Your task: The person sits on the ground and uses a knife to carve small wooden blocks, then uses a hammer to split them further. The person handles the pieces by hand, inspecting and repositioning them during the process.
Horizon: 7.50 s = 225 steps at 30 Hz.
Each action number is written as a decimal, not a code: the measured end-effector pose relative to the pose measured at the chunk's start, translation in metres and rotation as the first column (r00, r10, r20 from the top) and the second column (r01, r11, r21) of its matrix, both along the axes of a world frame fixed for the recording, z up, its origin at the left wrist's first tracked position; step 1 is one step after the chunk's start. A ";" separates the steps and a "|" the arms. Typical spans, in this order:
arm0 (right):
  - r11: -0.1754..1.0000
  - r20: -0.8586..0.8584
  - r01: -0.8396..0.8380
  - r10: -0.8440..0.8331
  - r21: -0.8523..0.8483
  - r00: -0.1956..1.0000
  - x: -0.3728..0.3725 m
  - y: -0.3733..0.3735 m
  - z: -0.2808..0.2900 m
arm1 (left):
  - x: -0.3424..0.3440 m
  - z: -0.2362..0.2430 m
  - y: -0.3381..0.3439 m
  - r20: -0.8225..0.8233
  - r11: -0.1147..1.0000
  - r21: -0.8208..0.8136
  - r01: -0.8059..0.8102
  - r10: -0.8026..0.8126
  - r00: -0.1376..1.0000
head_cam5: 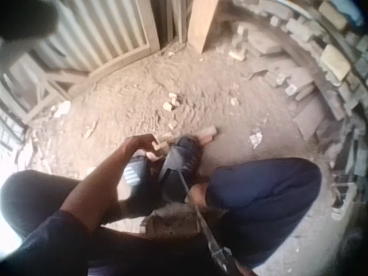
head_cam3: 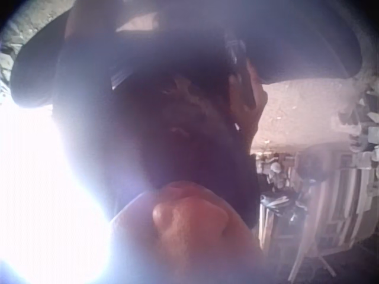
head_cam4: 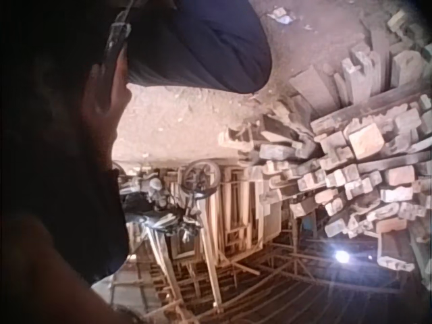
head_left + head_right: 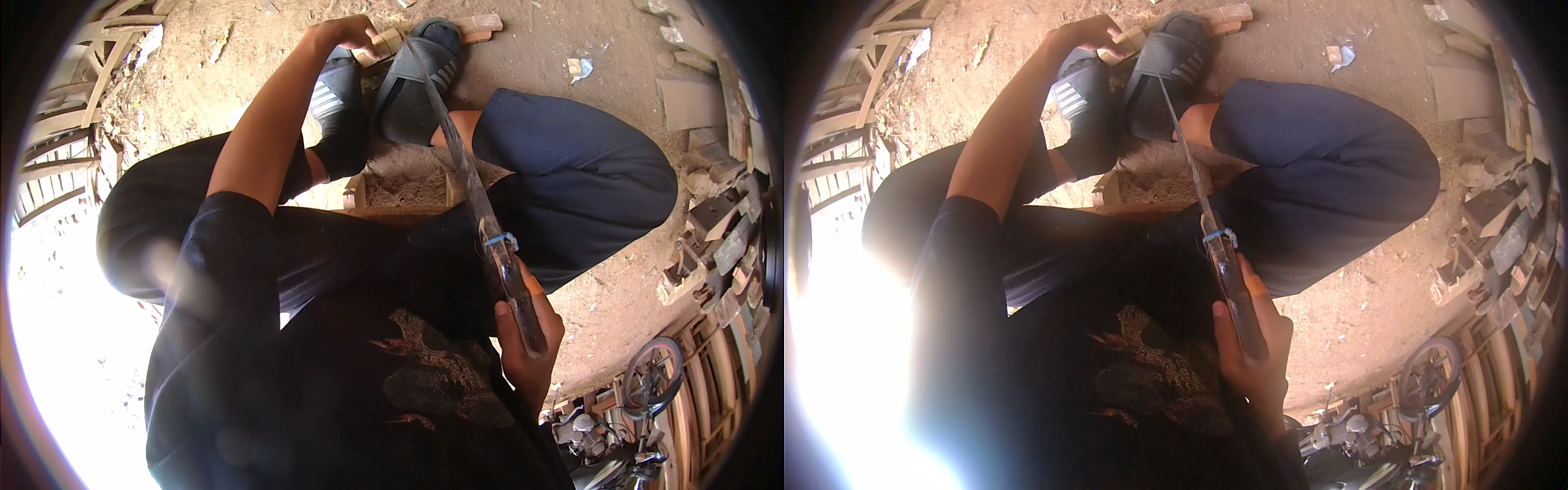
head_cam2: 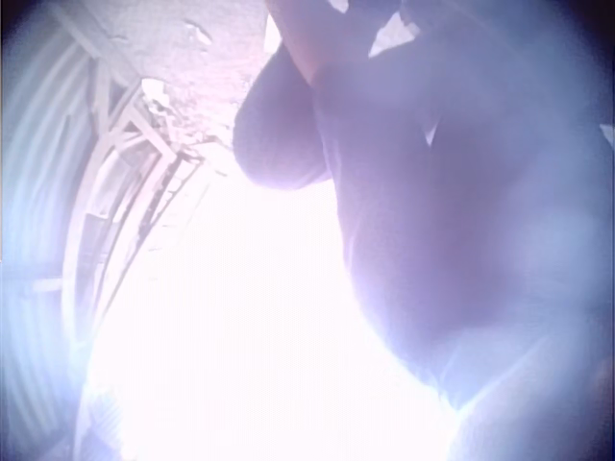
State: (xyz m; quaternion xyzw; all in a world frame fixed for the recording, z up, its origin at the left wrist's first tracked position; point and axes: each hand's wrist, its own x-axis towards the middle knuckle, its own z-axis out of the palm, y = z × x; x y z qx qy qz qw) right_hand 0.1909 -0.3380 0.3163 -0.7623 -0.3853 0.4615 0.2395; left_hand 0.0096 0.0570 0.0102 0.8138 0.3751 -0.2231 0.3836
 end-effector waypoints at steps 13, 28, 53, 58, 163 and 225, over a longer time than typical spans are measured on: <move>0.999 -0.062 -0.035 0.037 0.037 0.997 -0.005 0.027 -0.020 | -0.028 -0.058 0.022 0.203 0.953 0.004 -0.303 0.296 0.934; 0.993 -0.013 -0.021 0.020 -0.117 1.000 -0.014 0.022 -0.007 | 0.003 0.006 -0.040 -0.015 0.867 0.493 -0.068 0.086 0.996; 0.978 0.061 -0.191 0.186 0.085 0.981 -0.017 0.019 -0.029 | -0.012 -0.006 -0.062 0.061 0.845 0.527 -0.092 0.070 0.996; 0.993 -0.103 -0.091 0.083 -0.073 0.991 -0.021 0.043 -0.036 | -0.010 0.003 -0.069 0.029 0.851 0.518 -0.082 0.079 0.996; 0.988 -0.113 -0.063 0.047 -0.143 0.992 -0.014 0.025 -0.028 | -0.018 -0.005 -0.018 0.085 0.988 0.155 0.026 -0.039 0.996; 0.998 -0.029 -0.063 0.063 0.009 0.998 -0.038 0.018 -0.025 | 0.009 -0.003 -0.045 -0.249 0.851 0.439 0.288 -0.193 0.949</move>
